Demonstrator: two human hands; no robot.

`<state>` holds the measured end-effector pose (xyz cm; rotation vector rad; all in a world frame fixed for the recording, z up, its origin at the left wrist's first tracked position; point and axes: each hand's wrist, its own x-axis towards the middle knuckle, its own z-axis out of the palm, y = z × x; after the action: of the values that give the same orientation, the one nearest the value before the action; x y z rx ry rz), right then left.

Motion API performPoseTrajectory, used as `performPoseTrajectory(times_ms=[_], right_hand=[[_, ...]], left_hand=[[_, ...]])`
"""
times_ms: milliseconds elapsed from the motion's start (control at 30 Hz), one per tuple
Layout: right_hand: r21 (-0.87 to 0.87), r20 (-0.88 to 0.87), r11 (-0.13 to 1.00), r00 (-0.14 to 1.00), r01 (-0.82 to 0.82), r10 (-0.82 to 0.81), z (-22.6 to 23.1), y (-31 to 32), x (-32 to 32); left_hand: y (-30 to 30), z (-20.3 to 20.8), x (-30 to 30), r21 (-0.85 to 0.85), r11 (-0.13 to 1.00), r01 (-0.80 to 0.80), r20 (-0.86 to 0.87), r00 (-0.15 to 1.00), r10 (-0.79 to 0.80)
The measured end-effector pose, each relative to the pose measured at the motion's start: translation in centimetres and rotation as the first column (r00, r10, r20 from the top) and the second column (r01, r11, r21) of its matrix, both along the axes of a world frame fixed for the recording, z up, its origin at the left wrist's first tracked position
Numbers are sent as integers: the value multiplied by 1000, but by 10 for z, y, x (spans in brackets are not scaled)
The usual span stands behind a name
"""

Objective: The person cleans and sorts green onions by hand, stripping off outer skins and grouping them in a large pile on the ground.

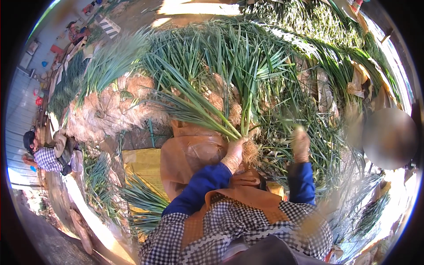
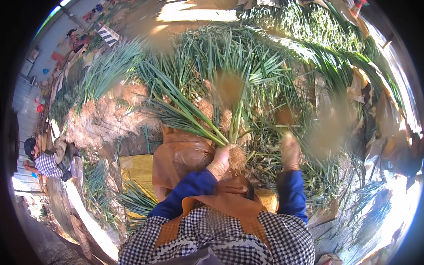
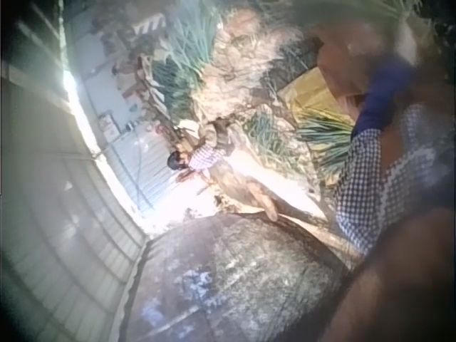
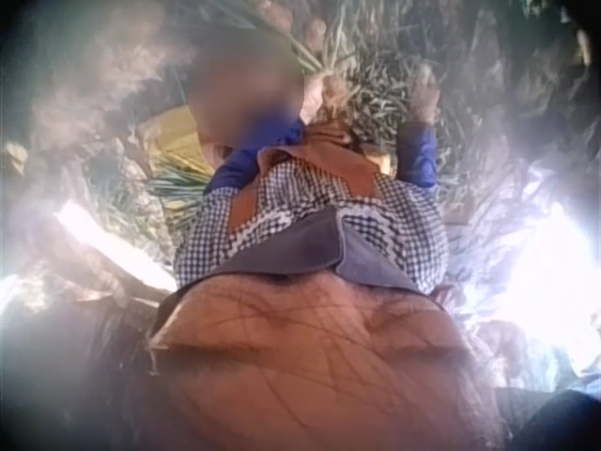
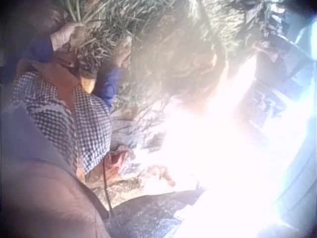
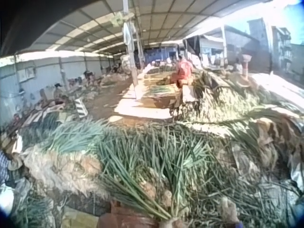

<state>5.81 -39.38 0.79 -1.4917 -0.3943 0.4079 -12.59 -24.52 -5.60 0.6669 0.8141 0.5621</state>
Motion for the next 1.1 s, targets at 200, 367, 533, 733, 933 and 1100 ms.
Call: performPoseTrajectory(times_ms=[200, 367, 533, 733, 933, 1100], right_hand=[[-884, 416, 385, 823, 265, 387, -23, -13, 57], [80, -581, 857, 675, -509, 455, -32, 124, -18], [125, -286, 917, 872, -378, 398, -16, 167, -41], [-677, 476, 732, 805, 78, 355, -34, 165, -43], [312, -335, 927, 890, -205, 310, -28, 147, -47], [-495, 578, 860, 786, 125, 219, -33, 166, -28]], left_hand=[[9, 13, -8, -321, 933, 161, 216, 972, -94], [12, 53, -18, -267, 781, 565, 644, 707, -291], [10, 66, -31, -354, 892, 281, 364, 920, -145], [0, 29, -20, -75, 965, 251, -36, 967, -254], [2, 38, -20, -346, 910, 229, 225, 962, -156], [-2, 17, -15, -103, 991, 89, 32, 996, -86]])
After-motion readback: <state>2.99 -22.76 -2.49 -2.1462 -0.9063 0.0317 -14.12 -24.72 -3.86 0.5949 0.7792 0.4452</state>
